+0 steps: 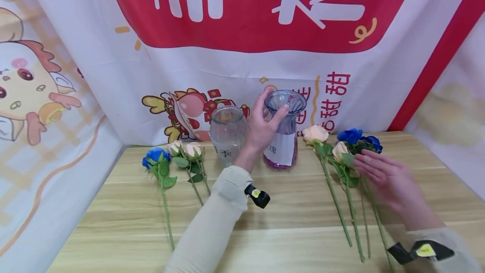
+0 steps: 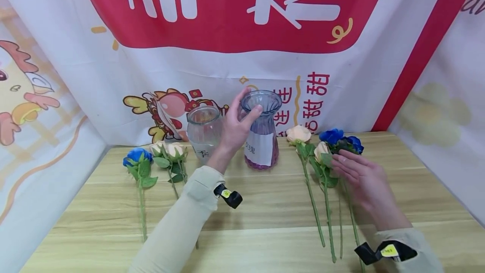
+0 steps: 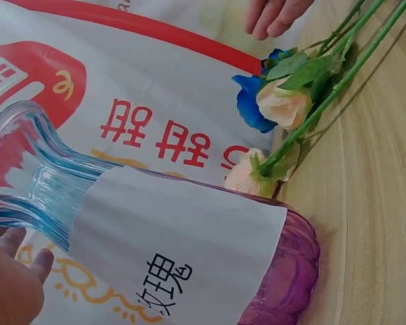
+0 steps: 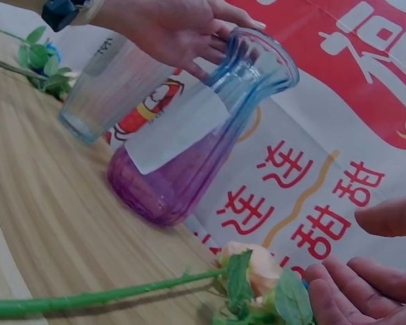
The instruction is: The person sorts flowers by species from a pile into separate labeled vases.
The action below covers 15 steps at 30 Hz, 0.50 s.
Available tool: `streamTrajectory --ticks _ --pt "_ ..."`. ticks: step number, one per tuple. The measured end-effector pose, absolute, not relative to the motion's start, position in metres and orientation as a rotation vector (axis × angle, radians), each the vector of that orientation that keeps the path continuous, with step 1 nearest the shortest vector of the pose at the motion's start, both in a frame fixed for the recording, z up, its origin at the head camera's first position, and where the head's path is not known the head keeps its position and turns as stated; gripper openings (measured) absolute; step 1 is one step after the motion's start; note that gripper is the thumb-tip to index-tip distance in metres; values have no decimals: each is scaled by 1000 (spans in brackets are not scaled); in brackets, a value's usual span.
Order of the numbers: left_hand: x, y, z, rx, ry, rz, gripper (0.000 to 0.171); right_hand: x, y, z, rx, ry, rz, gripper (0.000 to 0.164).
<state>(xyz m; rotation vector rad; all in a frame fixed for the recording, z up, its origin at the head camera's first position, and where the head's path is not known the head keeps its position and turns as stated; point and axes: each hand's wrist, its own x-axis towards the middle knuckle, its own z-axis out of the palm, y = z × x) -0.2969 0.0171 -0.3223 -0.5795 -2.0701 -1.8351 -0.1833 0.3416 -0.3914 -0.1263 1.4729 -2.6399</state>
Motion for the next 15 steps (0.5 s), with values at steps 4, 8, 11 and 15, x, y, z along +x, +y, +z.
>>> streamTrajectory --ticks 4,8,11,15 --pt "-298 19 -323 -604 -2044 -1856 71 -182 354 -393 -134 1463 -2641 40" --pt "-298 19 -323 -608 -2051 -1850 70 -181 365 -398 -131 1505 -2631 41" --pt "-297 19 -324 -595 -2056 -1852 70 -179 370 -402 -15 1650 -2581 35" --pt "-295 20 -324 -573 -2043 -1867 70 -178 375 -408 238 1849 -2434 28"
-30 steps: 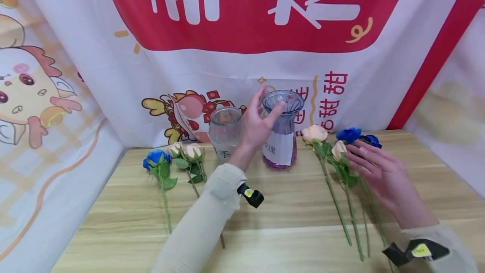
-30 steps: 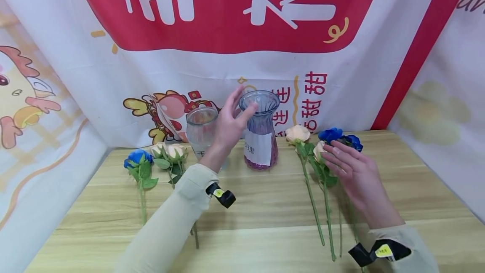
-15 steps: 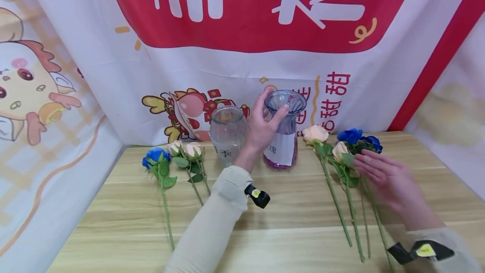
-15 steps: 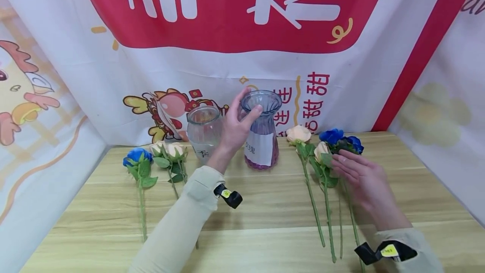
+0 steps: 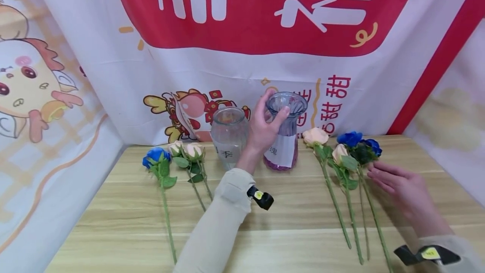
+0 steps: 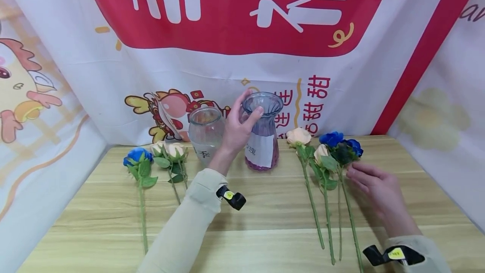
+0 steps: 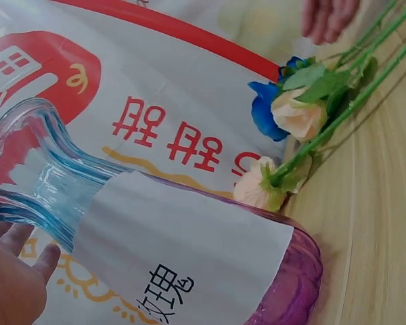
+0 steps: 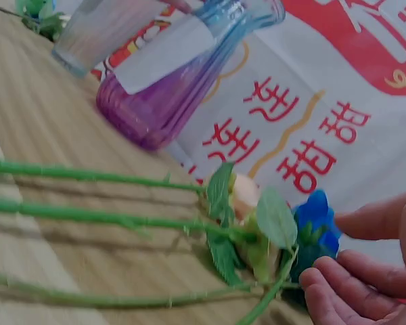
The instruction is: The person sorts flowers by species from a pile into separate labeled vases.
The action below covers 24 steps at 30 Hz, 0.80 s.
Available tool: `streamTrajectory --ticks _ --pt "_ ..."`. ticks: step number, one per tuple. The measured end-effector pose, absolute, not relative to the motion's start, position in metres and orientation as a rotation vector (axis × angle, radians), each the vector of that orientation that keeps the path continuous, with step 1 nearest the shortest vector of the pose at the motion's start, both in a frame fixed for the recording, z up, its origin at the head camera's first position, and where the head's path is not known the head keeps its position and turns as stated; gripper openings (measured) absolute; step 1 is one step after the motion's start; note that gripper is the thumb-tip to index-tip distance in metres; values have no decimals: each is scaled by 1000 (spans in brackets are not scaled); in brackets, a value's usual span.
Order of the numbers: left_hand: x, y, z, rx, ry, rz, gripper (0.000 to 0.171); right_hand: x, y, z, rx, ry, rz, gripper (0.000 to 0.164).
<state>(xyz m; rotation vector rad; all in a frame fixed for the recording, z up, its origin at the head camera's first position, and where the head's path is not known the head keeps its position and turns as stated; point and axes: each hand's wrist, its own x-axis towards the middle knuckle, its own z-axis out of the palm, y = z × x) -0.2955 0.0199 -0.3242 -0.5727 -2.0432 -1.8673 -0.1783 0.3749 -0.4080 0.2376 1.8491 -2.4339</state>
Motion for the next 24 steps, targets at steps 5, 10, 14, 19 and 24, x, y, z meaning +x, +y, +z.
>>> streamTrajectory --ticks 5,10,14,19,24 --pt "-293 24 -324 -557 -2046 -1886 70 -178 383 -415 468 1945 -2220 24" --pt "-291 28 -324 -543 -2037 -1906 70 -181 389 -416 571 2131 -1941 36" --pt "-288 29 -323 -528 -2034 -1915 71 -184 390 -417 614 2247 -1772 73" --pt "-283 33 -323 -479 -2056 -1822 69 -188 389 -418 646 2383 -1539 84" --pt "-278 35 -323 -423 -2099 -1732 73 -191 385 -419 653 2484 -1372 86"
